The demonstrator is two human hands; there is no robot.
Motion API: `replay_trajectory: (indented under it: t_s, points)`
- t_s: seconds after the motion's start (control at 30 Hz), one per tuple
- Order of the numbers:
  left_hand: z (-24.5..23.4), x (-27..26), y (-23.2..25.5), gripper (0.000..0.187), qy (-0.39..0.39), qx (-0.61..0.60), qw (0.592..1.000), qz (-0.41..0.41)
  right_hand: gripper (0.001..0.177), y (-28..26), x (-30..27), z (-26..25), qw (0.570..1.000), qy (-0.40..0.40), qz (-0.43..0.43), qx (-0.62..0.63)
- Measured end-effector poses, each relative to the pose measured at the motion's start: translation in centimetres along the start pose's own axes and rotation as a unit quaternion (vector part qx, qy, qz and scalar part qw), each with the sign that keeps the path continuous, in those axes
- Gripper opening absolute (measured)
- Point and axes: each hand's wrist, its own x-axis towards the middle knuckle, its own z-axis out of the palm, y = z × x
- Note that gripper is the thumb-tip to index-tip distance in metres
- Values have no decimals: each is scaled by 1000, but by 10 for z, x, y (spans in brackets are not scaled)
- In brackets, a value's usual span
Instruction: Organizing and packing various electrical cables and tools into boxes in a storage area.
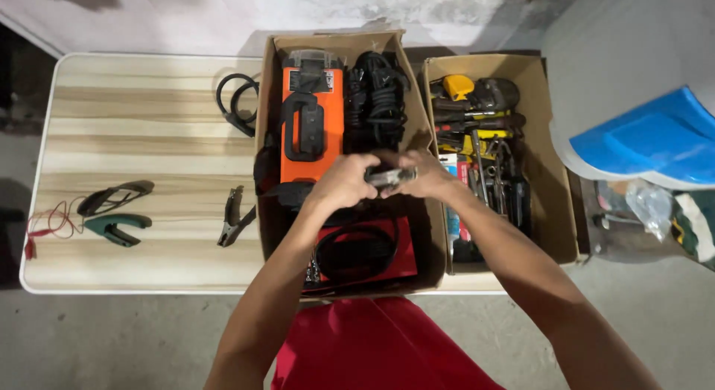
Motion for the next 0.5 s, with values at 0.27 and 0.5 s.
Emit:
replay_trajectory:
  t_s: [0.27, 0.5]
  points:
    - [46, 30, -35, 29, -13, 167, 985, 46, 43, 80, 50, 111, 980, -47, 37, -188]
    - [75, 12, -48, 13, 3, 213, 976, 37, 32, 77, 61, 111, 987, -109, -13, -122]
